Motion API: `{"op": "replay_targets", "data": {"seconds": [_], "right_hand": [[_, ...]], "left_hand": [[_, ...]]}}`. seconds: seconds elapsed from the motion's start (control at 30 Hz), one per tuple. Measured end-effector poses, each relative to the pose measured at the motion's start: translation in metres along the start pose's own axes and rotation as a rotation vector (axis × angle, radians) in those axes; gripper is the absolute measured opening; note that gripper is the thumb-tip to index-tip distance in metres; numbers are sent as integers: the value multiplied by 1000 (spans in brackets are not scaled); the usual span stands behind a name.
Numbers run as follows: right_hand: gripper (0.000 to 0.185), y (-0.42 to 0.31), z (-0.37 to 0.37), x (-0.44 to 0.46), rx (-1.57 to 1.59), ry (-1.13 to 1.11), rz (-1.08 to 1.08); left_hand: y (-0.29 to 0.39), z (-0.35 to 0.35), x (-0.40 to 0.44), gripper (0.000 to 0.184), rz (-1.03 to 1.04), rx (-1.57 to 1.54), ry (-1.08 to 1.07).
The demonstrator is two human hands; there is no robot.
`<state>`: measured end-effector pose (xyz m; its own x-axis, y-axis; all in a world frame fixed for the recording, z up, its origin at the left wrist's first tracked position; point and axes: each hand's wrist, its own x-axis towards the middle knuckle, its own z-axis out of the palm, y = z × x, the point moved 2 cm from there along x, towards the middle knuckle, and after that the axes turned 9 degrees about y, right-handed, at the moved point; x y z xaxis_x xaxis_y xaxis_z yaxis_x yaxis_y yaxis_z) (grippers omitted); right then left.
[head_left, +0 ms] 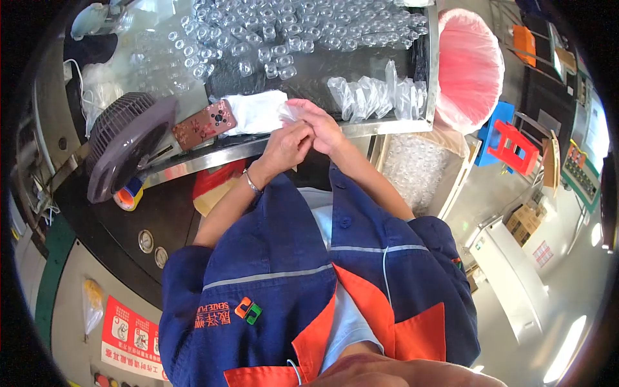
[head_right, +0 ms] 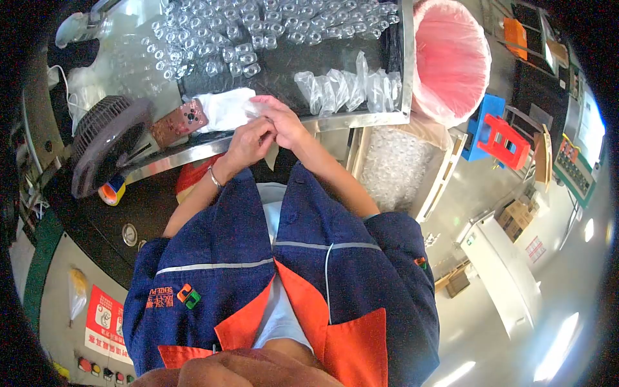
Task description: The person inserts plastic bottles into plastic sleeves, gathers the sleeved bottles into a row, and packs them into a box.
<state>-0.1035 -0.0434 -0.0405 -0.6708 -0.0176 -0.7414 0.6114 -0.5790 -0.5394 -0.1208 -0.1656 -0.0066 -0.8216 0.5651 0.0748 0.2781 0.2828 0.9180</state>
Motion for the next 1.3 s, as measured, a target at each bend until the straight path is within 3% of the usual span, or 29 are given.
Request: {"op": "replay_targets", "data": {"seconds": [0.07, 0.1, 0.13, 0.2, 0.23, 0.33, 0.4, 0.47, 0.6, 0.63, 0.7, 0.77, 0.87, 0.97, 1.1, 1.2, 1.3], "right_hand": [[29, 6, -16, 13, -518, 9, -452], [28, -7, -14, 7, -943, 166, -760], [28, -9, -16, 7, -1087, 228, -827], [31, -15, -20, 9, -1372, 355, -958], [35, -18, -23, 6, -1648, 416, -974], [37, -27, -26, -3, -1913, 547, -900], [42, -34, -13, -3, -1713, 496, -1057], [44, -43, 7, 2, -1524, 379, -1147], [49, -47, 23, 26, -1594, 310, -1179], [43, -48, 23, 32, -1615, 318, -1233], [39, -45, 18, 44, -1587, 323, -1191], [35, -40, 9, 51, -1596, 333, -1138], [32, -52, 19, 24, -1570, 379, -887], [25, -46, 19, 4, -1201, 196, -879], [25, -17, 22, -1, -320, -43, 88], [29, -2, 28, 8, -28, -109, 379], [27, 6, 22, 14, 4, -120, 367]], "left_hand": [[-6, -6, 3, 13, 21, 6, 111], [-12, -11, 4, 14, 29, 10, 165], [-27, -13, 1, 18, -119, 20, 201], [-50, -20, 0, 18, -219, 174, 247], [-58, -22, 0, 18, -262, 259, 194], [-74, -23, -3, 17, -375, 450, 63], [-79, -19, -7, 16, -426, 499, 13], [-91, -17, -15, 15, -379, 412, 108], [-100, -18, -23, 11, -258, 353, 280], [-100, -22, -23, 11, -363, 299, 240], [-99, -26, -22, 10, -570, 180, 159], [-107, -24, -26, 9, -643, 34, 187], [-105, -22, -25, 9, -714, -234, 237], [-97, -27, -23, 8, -757, -388, 250], [-92, -31, -22, 6, -774, -484, 239], [-82, -38, -20, 5, -760, -512, 171], [-88, -38, -27, 4, -835, -573, 346]]}}
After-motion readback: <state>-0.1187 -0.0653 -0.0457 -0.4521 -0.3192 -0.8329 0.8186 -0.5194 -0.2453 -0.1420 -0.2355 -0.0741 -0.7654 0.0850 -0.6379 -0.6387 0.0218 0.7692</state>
